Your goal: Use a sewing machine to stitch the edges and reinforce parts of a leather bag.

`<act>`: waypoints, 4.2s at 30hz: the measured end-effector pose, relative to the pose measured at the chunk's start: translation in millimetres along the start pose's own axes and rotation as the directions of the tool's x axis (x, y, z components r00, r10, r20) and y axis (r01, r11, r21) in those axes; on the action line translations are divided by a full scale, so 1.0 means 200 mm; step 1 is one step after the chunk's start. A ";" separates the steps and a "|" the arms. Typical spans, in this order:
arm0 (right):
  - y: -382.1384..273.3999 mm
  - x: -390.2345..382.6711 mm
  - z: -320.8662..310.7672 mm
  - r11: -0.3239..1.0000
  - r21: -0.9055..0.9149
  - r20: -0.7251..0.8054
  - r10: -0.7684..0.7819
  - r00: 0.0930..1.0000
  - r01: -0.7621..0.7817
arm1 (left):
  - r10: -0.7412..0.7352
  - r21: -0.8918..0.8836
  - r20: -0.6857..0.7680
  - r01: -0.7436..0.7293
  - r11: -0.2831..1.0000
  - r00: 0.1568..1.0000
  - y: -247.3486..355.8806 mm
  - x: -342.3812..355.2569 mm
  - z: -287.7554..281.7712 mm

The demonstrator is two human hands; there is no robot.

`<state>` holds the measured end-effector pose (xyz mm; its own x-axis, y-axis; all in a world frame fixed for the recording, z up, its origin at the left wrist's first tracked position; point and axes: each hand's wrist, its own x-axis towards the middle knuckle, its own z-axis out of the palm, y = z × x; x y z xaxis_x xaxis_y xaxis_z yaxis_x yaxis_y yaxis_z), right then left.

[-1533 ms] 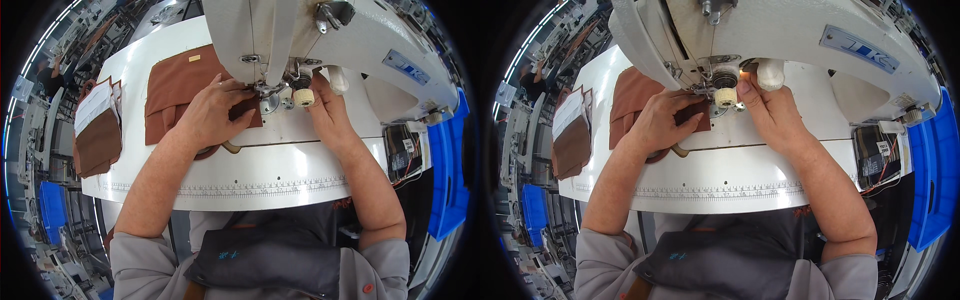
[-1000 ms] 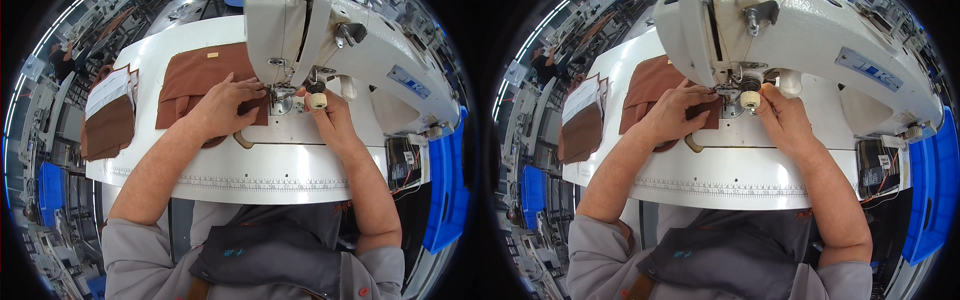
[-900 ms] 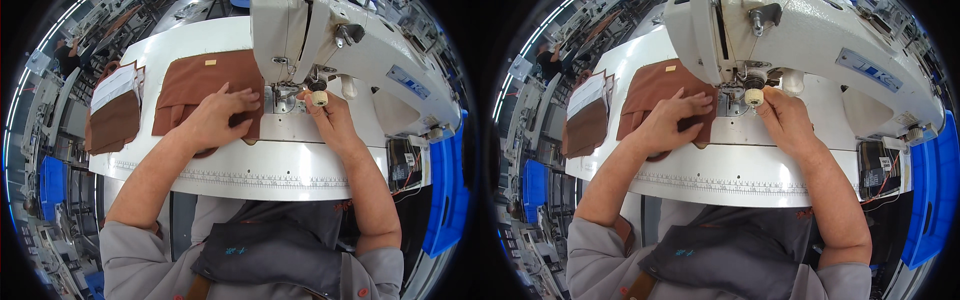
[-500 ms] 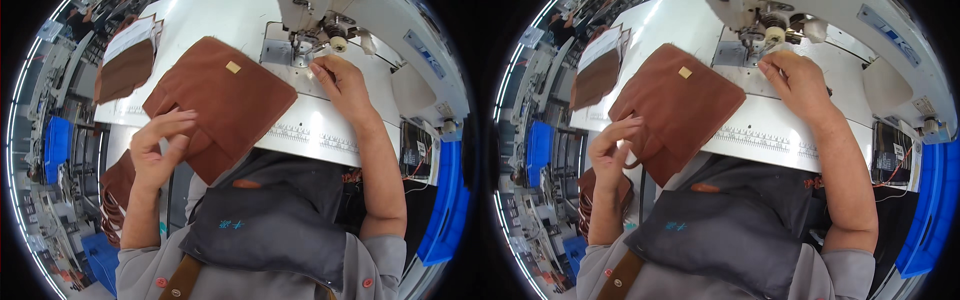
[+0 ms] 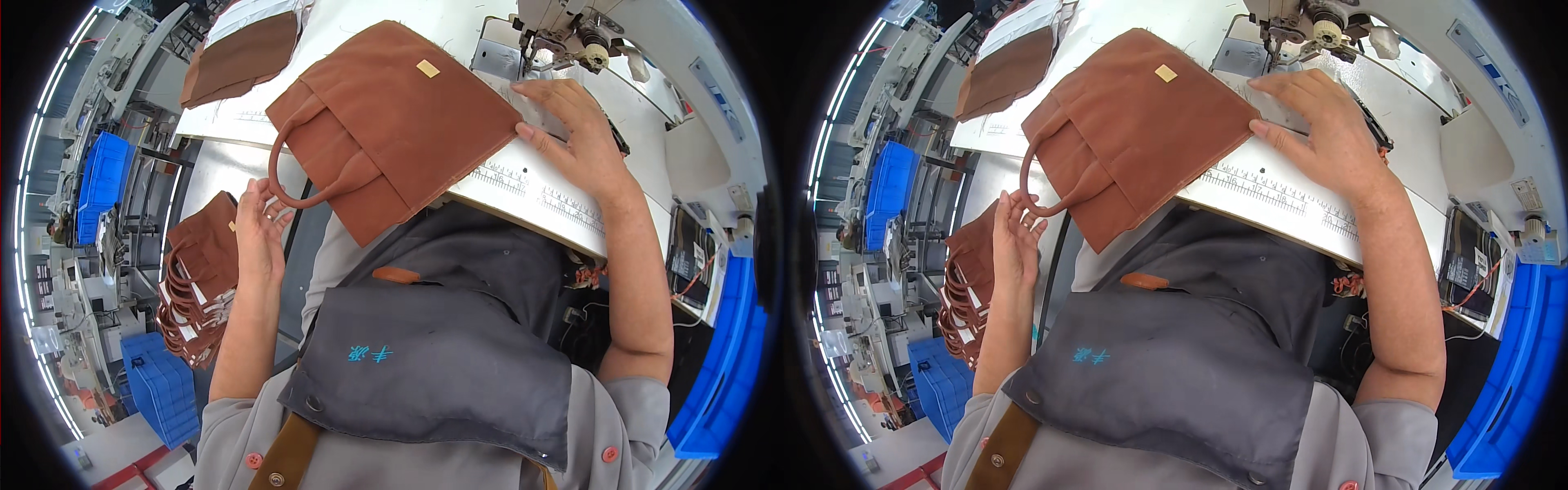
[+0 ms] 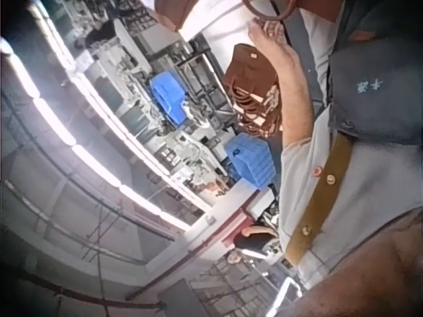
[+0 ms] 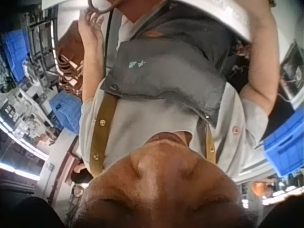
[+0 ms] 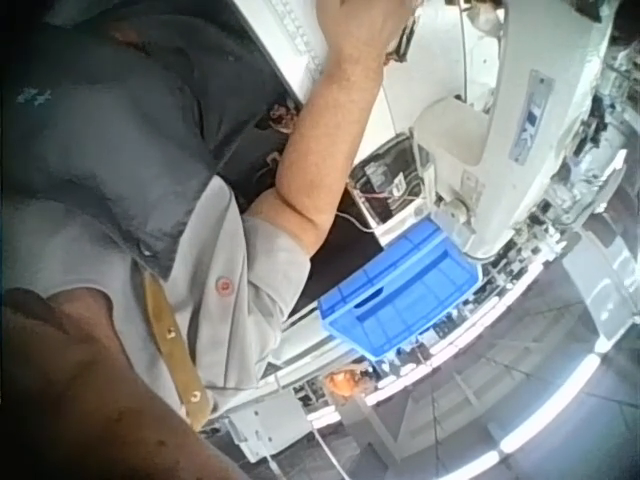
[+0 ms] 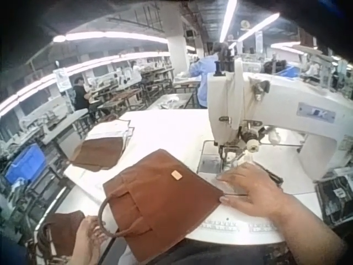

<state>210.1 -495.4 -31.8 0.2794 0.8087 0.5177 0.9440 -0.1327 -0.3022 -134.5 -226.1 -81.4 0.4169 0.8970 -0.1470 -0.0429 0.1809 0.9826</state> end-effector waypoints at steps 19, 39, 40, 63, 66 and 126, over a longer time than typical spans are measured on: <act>-0.04 0.00 -0.03 0.997 0.036 0.254 -0.071 0.965 0.064 | 0.390 0.424 0.435 -0.567 0.706 0.812 0.18 -0.03 0.02; 0.05 -0.04 -0.01 0.978 0.113 0.217 0.150 0.965 -0.178 | 0.035 0.189 0.072 -0.048 0.981 0.997 0.55 0.16 -1.01; 0.05 -0.03 -0.02 0.977 0.104 0.223 0.158 0.962 -0.185 | 0.008 0.343 -0.021 0.000 0.939 1.000 0.55 0.18 -1.04; 0.18 -0.08 -0.01 0.958 0.085 0.199 0.252 0.947 -0.273 | -0.029 0.651 0.700 -0.655 -0.383 0.713 0.29 0.50 -1.60; 0.18 -0.08 0.00 0.960 0.058 0.201 0.257 0.945 -0.273 | -0.048 0.713 0.597 -0.558 -0.425 0.800 0.21 0.45 -1.71; 0.14 -0.08 0.00 0.970 0.038 0.211 0.227 0.951 -0.241 | 0.497 0.944 -0.271 0.328 -0.030 0.824 -0.14 0.53 -1.76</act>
<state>231.7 -512.3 -48.0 0.4433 0.8594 0.2548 0.8415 -0.3012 -0.4484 -408.7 5.5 -163.8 0.0766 0.9386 0.3365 0.9953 -0.0918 0.0293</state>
